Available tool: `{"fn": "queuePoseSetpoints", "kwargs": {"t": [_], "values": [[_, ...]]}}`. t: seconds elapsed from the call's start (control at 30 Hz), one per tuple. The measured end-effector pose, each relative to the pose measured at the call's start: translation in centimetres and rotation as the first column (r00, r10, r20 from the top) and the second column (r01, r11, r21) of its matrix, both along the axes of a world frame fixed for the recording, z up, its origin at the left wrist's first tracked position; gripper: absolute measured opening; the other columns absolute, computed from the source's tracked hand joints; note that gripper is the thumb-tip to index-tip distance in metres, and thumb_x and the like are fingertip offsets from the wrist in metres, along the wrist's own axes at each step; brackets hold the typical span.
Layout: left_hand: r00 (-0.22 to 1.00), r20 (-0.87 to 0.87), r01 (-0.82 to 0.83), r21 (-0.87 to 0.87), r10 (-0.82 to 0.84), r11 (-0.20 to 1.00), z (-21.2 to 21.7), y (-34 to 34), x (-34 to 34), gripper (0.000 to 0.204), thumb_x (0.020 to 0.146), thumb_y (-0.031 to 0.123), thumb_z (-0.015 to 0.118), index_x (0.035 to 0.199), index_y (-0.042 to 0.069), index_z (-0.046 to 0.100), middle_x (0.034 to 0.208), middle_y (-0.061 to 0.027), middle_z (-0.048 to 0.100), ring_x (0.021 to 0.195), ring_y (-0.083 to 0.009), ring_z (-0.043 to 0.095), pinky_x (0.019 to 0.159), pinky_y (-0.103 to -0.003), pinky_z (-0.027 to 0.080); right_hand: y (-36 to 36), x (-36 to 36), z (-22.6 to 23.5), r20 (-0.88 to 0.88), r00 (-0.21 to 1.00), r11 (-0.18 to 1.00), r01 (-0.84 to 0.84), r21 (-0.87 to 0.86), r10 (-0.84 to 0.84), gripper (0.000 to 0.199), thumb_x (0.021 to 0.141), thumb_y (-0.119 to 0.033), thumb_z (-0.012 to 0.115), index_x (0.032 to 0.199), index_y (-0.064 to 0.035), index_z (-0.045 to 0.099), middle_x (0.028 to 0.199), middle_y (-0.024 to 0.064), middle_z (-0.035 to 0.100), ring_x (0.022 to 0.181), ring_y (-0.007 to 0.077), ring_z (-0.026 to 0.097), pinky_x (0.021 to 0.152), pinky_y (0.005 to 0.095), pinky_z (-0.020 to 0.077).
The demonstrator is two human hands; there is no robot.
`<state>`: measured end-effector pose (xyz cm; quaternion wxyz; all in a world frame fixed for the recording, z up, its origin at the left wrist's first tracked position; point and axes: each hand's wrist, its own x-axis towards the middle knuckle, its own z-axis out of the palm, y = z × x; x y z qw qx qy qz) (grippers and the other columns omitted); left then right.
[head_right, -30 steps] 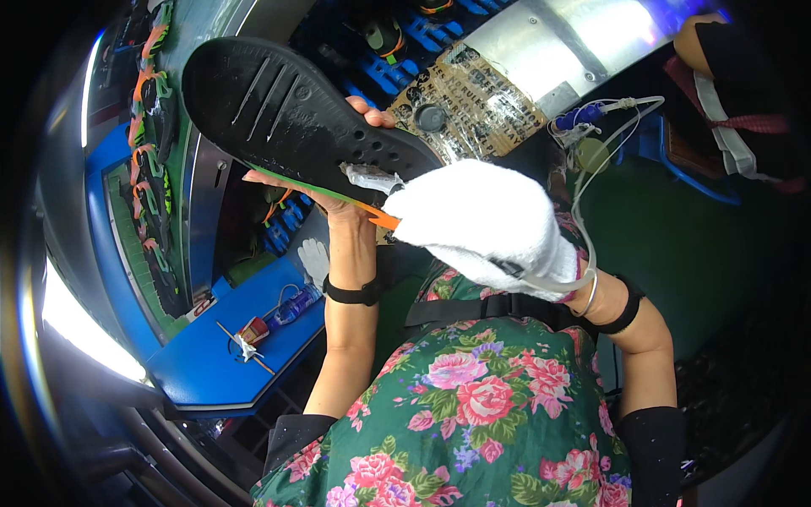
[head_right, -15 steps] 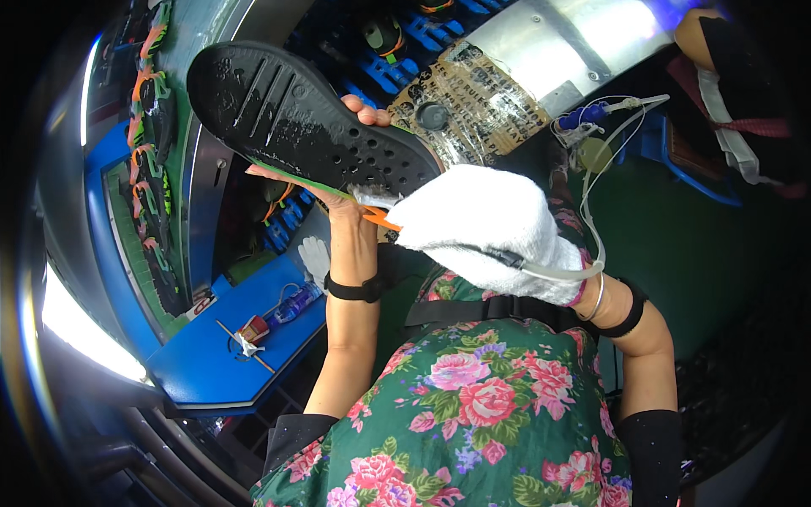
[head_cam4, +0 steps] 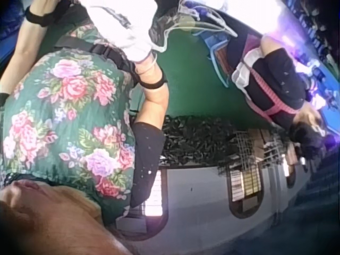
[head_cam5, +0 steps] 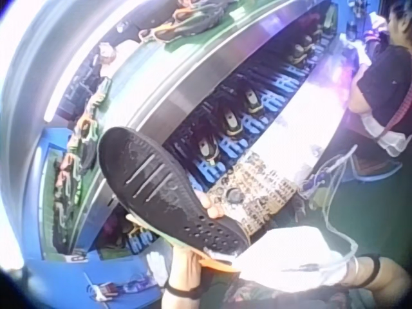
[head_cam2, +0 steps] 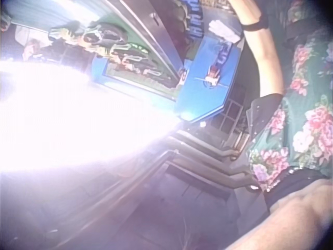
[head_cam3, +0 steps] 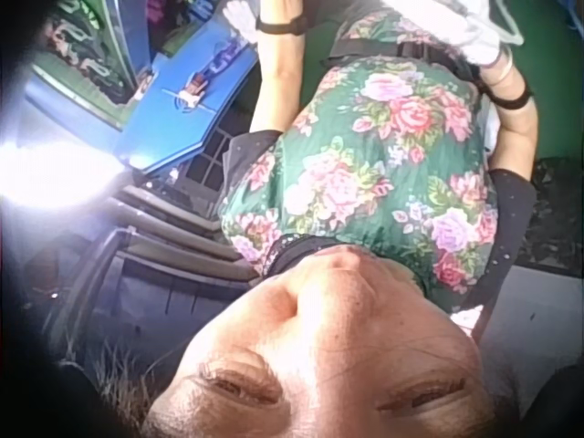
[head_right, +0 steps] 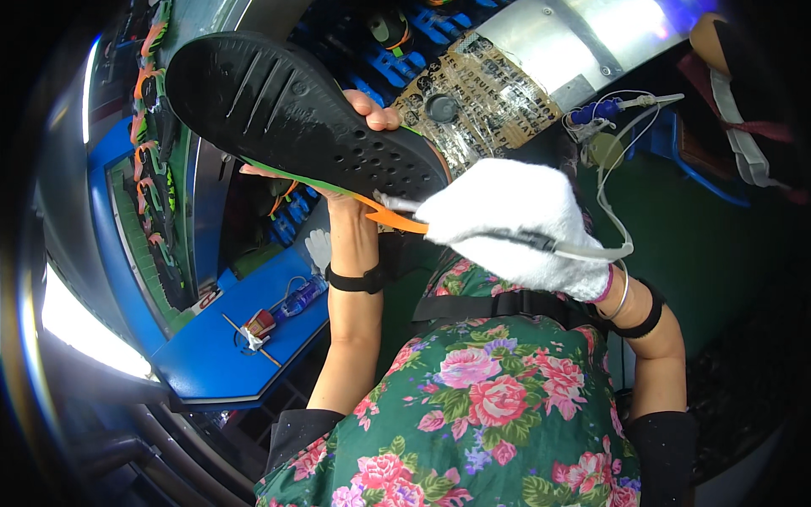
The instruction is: Apply adhesive or primer to the bottom surface of shoe soles using a specialized brush tool on a production line.
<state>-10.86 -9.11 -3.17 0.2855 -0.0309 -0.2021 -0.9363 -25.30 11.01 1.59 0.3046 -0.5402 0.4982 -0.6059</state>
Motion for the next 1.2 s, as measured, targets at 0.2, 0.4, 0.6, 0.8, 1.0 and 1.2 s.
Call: {"fn": "queuePoseSetpoints", "kwargs": {"t": [0.2, 0.4, 0.6, 0.8, 1.0, 1.2], "values": [[0.999, 0.042, -0.023, 0.015, 0.022, 1.0, -0.1, 0.4, -0.4, 0.151, 0.046, 0.115, 0.037, 0.136, -0.005, 0.055, 0.114, -0.0283, 0.066, 0.097, -0.0421, 0.068, 0.087, -0.053, 0.057, 0.0, -0.5, -0.3, 0.063, 0.997, 0.999, -0.035, 0.027, 0.033, 0.014, 0.075, 0.0, 0.08, 0.089, -0.0045, 0.081, 0.096, 0.0133, 0.08, 0.089, 0.0285, 0.077, 0.077, 0.0367, 0.0596], [0.994, 0.104, -0.015, -0.096, 0.025, 0.995, -0.4, -0.6, -0.3, 0.146, 0.047, 0.112, 0.043, 0.13, -0.007, 0.058, 0.11, -0.0249, 0.067, 0.096, -0.0371, 0.067, 0.088, -0.048, 0.054, 0.5, -0.7, -0.1, -0.099, 0.993, 0.998, -0.062, 0.003, 0.062, 0.02, 0.082, -0.008, 0.079, 0.101, -0.0088, 0.081, 0.103, 0.0091, 0.079, 0.09, 0.0282, 0.075, 0.076, 0.037, 0.0588], [0.98, 0.194, -0.058, 0.051, 0.047, 0.997, 0.8, 0.1, -1.3, 0.151, 0.05, 0.114, 0.029, 0.144, -0.003, 0.05, 0.109, -0.0281, 0.069, 0.091, -0.0415, 0.072, 0.08, -0.051, 0.062, 0.6, -0.6, 0.5, -0.06, 0.997, 0.998, -0.044, -0.039, 0.042, 0.019, 0.081, -0.005, 0.08, 0.099, -0.0071, 0.08, 0.102, 0.0106, 0.079, 0.089, 0.0273, 0.076, 0.076, 0.0358, 0.0591], [0.984, 0.169, -0.045, -0.031, 0.05, 0.998, 0.1, -0.4, -1.3, 0.152, 0.051, 0.114, 0.029, 0.151, 0.0, 0.043, 0.11, -0.0284, 0.069, 0.093, -0.0407, 0.072, 0.081, -0.052, 0.062, 0.7, -0.8, 0.5, 0.068, 0.998, 1.0, -0.002, 0.028, 0.0, 0.016, 0.08, -0.002, 0.079, 0.095, -0.0055, 0.08, 0.1, 0.0123, 0.079, 0.089, 0.0283, 0.076, 0.077, 0.0363, 0.0594], [0.99, 0.14, 0.002, 0.006, -0.003, 1.0, 0.0, -0.1, -1.5, 0.146, 0.05, 0.113, 0.038, 0.144, 0.002, 0.051, 0.111, -0.0266, 0.068, 0.095, -0.0392, 0.067, 0.085, -0.051, 0.056, 0.9, -0.8, 0.5, 0.196, 0.978, 0.994, 0.047, 0.099, -0.065, 0.013, 0.078, 0.001, 0.079, 0.091, -0.0039, 0.079, 0.099, 0.0141, 0.079, 0.09, 0.0292, 0.076, 0.078, 0.0367, 0.0597], [0.986, 0.153, 0.071, 0.003, -0.07, 0.997, -0.6, -0.4, -1.6, 0.139, 0.051, 0.111, 0.047, 0.139, 0.004, 0.058, 0.114, -0.0259, 0.067, 0.099, -0.037, 0.061, 0.088, -0.049, 0.05, 1.5, -1.3, 0.0, -0.029, 0.992, 0.985, 0.129, 0.113, -0.127, 0.014, 0.076, 0.005, 0.079, 0.087, -0.003, 0.077, 0.097, 0.0148, 0.079, 0.089, 0.0288, 0.077, 0.078, 0.0372, 0.0599]]}}
